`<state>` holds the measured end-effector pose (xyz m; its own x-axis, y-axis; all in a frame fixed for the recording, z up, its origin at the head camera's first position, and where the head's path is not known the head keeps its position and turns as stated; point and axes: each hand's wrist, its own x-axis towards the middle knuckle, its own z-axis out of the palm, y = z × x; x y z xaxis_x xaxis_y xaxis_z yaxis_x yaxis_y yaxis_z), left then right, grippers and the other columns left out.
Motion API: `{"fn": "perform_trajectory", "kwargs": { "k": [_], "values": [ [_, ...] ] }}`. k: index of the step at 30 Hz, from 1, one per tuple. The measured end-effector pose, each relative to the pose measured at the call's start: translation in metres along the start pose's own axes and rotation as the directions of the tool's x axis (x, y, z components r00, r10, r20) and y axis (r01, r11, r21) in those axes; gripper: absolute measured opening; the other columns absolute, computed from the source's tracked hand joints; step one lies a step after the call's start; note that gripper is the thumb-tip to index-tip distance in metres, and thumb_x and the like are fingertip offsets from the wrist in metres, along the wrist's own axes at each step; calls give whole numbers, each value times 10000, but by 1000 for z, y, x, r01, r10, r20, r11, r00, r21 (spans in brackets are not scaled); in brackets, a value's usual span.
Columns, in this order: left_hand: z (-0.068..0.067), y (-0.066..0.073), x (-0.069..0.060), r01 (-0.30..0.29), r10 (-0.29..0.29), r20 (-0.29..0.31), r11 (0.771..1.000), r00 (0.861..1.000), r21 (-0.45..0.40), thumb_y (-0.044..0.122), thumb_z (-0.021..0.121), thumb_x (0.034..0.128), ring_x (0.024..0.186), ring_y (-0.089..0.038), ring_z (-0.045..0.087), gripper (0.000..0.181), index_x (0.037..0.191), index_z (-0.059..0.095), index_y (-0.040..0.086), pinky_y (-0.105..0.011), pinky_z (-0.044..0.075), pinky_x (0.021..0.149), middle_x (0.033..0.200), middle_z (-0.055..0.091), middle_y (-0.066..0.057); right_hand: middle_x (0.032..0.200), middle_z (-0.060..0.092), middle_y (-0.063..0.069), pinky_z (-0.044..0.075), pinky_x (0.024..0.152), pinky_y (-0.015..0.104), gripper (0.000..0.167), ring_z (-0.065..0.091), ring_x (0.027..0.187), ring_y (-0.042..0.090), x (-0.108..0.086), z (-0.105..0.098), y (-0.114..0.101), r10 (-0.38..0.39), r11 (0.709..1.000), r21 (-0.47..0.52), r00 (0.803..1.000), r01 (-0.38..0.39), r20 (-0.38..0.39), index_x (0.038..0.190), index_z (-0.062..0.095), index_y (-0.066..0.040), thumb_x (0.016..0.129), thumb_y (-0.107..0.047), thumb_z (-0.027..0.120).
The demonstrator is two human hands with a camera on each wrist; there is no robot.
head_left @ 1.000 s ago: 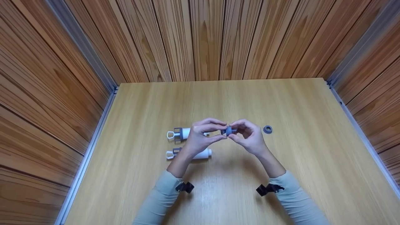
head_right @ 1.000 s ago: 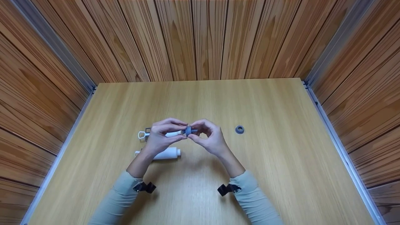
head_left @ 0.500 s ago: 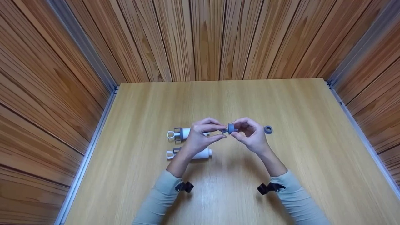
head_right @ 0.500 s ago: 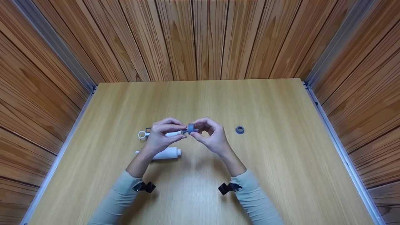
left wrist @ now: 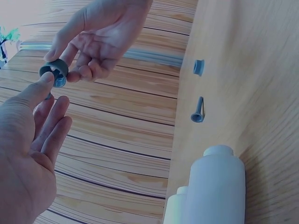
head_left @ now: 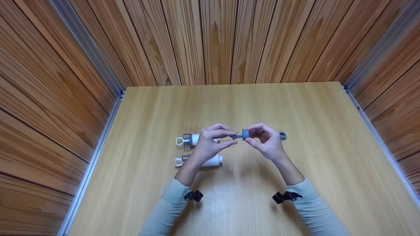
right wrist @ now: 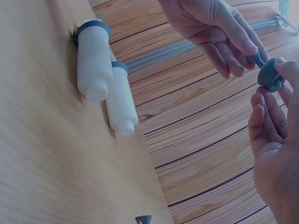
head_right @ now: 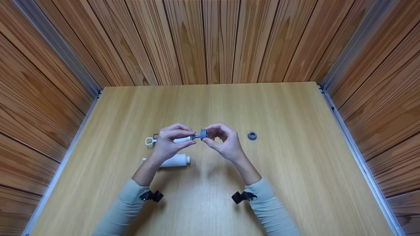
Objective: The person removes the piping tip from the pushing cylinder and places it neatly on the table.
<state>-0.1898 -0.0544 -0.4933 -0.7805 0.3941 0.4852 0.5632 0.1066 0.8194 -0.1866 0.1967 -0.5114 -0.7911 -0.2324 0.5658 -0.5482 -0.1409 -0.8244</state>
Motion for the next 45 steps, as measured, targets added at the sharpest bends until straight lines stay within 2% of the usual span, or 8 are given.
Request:
{"fn": "perform_trajectory", "kwargs": {
  "k": [10,18,25,36,41,45],
  "values": [
    [1,0,-1,2,-2,-3,1000,1000,-14,55,884,957,1106,-334,821,248,1194,849,-7,-321,667,1052,1152,781,-182,1107,802,-94,640,887,167,337,756,969,30,-4,-17,0,-42,999,-18,999,42,-17,1170,604,279,843,324,674],
    [6,2,1,45,-45,12,999,999,-27,78,885,963,1121,-307,825,256,1212,856,24,-312,658,1069,1165,795,-165,1095,810,-118,638,875,166,327,763,970,14,-10,-32,-2,0,999,-49,999,-2,-33,1162,600,283,849,315,689],
    [17,1,3,93,-92,45,995,995,-33,109,880,977,1143,-283,815,263,1232,856,54,-299,649,1081,1182,794,-140,1082,814,-84,637,875,163,329,764,957,26,-18,-46,1,-4,999,-46,999,2,-45,1163,611,281,845,331,679],
    [38,0,9,151,-144,95,986,985,-69,127,884,978,1152,-241,804,284,1253,855,65,-274,645,1077,1200,790,-127,1064,805,-97,634,864,148,347,762,941,19,-33,-72,3,28,993,-113,998,-34,-60,1154,610,288,820,360,671],
    [48,-2,9,166,-154,136,983,979,-79,126,879,983,1151,-238,805,291,1267,853,68,-271,644,1076,1198,791,-136,1059,801,-68,631,860,141,347,754,936,30,-44,-81,4,29,992,-124,997,-39,-78,1158,630,278,824,362,674],
    [57,-3,11,150,-138,146,986,980,-74,115,882,978,1126,-248,809,293,1260,850,41,-321,665,1061,1187,799,-152,1062,802,-48,630,855,139,348,750,937,42,-50,-88,1,37,990,-133,994,-50,-104,1165,637,277,829,356,679]
  ]
}}
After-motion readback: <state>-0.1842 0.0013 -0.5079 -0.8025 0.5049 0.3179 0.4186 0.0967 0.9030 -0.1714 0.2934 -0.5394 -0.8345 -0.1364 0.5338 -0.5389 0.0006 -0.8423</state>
